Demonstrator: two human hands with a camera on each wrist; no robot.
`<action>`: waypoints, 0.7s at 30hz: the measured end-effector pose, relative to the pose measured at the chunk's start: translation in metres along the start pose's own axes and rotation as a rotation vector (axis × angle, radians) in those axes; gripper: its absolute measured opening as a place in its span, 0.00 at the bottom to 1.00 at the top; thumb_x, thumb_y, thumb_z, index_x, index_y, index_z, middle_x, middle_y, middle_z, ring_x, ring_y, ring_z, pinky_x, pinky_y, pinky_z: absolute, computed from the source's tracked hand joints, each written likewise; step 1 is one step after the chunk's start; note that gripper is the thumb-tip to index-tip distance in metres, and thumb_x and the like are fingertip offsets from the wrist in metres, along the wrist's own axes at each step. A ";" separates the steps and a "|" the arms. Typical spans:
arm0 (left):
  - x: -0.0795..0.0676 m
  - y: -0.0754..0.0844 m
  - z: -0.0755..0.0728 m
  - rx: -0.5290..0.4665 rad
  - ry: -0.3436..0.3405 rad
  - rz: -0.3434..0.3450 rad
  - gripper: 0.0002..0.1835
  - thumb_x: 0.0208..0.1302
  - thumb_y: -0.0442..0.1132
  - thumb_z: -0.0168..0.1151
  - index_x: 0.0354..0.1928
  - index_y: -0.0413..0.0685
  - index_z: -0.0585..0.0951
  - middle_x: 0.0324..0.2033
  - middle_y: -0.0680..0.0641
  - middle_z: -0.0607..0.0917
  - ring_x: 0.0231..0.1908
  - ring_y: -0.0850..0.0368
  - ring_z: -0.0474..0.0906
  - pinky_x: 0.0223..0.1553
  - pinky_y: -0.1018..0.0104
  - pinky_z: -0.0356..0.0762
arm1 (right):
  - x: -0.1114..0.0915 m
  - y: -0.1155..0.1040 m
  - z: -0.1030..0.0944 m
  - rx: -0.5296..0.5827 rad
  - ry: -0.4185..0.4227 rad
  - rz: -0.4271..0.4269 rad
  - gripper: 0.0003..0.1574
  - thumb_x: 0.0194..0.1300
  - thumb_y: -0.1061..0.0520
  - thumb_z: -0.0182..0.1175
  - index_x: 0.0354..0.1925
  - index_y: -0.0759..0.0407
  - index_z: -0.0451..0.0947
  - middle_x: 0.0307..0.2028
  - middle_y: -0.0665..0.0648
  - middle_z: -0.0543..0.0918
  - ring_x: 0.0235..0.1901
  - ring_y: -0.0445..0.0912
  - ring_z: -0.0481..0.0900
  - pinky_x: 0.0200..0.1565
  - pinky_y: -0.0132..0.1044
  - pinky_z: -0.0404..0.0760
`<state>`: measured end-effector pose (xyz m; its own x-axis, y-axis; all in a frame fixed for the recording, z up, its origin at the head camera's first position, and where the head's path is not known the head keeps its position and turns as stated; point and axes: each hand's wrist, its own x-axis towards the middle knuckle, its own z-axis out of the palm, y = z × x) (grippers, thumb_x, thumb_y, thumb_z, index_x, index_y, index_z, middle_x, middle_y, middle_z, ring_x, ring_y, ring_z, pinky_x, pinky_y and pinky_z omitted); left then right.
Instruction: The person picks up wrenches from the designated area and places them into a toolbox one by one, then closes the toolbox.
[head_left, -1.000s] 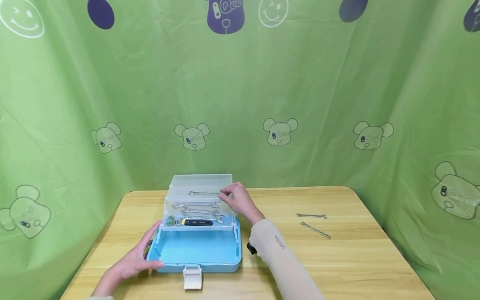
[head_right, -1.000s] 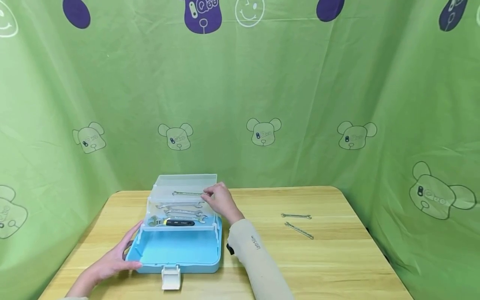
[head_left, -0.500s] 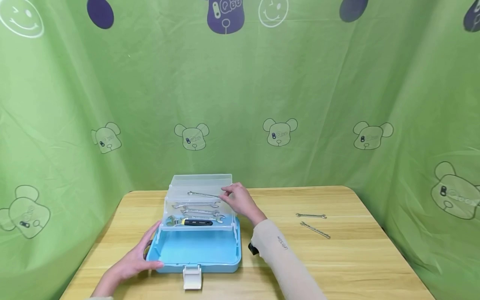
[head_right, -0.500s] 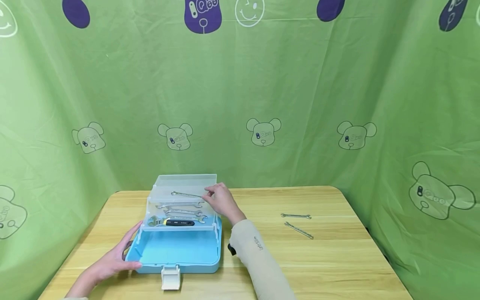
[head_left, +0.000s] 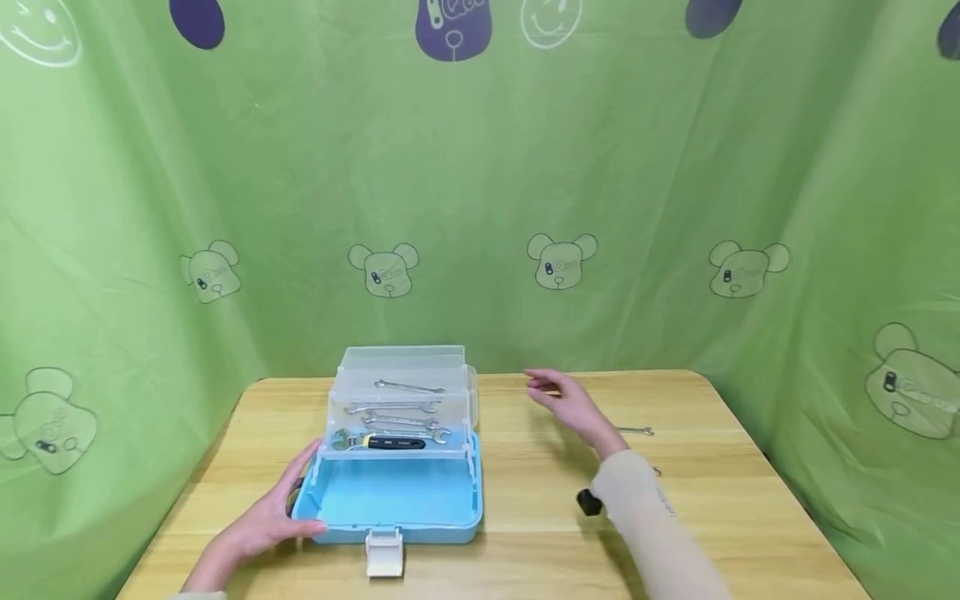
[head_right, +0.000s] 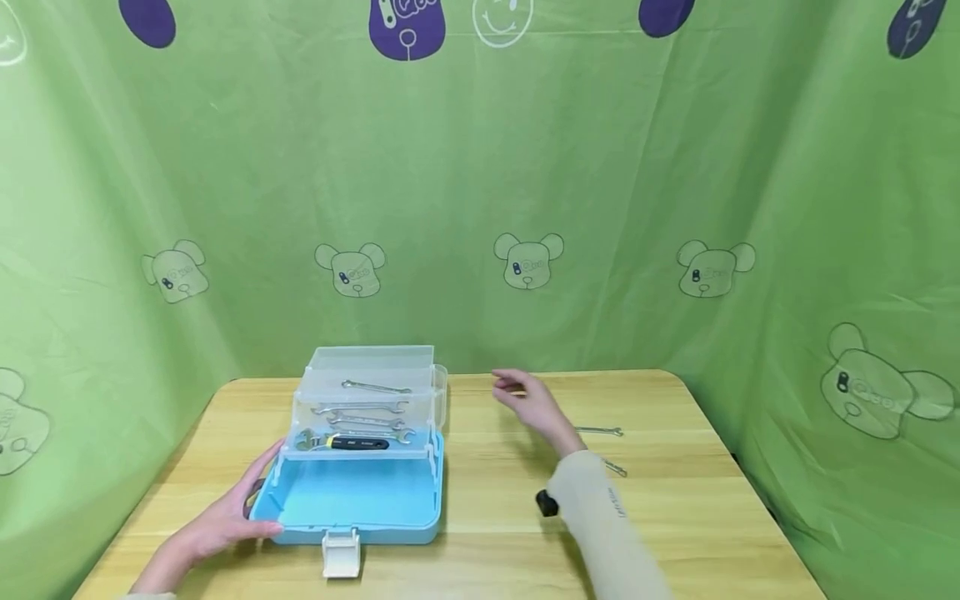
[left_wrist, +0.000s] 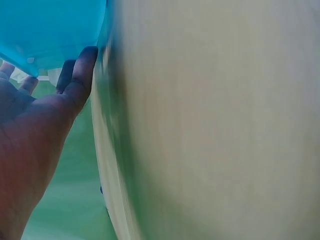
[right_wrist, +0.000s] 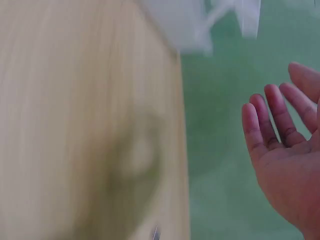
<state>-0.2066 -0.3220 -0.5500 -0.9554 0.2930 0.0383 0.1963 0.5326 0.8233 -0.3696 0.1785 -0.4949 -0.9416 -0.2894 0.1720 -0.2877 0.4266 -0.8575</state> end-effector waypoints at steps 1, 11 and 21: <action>0.000 0.000 0.000 -0.002 0.000 -0.003 0.69 0.54 0.41 0.79 0.84 0.69 0.36 0.82 0.31 0.37 0.75 0.16 0.39 0.63 0.12 0.49 | -0.005 0.009 -0.011 -0.028 0.014 0.019 0.30 0.76 0.56 0.61 0.71 0.61 0.72 0.59 0.63 0.82 0.61 0.59 0.79 0.64 0.52 0.82; 0.000 -0.001 0.000 0.018 0.011 0.031 0.68 0.55 0.41 0.78 0.84 0.69 0.37 0.81 0.31 0.38 0.75 0.15 0.39 0.62 0.12 0.49 | -0.043 0.080 -0.094 -0.276 0.151 0.226 0.34 0.77 0.58 0.57 0.73 0.72 0.63 0.62 0.76 0.76 0.64 0.70 0.72 0.66 0.65 0.74; 0.002 -0.003 0.000 0.008 0.008 0.017 0.68 0.54 0.41 0.79 0.83 0.70 0.36 0.82 0.32 0.38 0.75 0.16 0.40 0.64 0.13 0.48 | -0.063 0.114 -0.118 -0.344 0.104 0.323 0.40 0.67 0.58 0.67 0.70 0.76 0.66 0.61 0.78 0.76 0.60 0.70 0.73 0.64 0.64 0.75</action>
<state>-0.2092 -0.3233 -0.5521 -0.9535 0.2959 0.0565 0.2141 0.5340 0.8179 -0.3638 0.3462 -0.5461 -0.9998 -0.0159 -0.0137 -0.0027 0.7446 -0.6675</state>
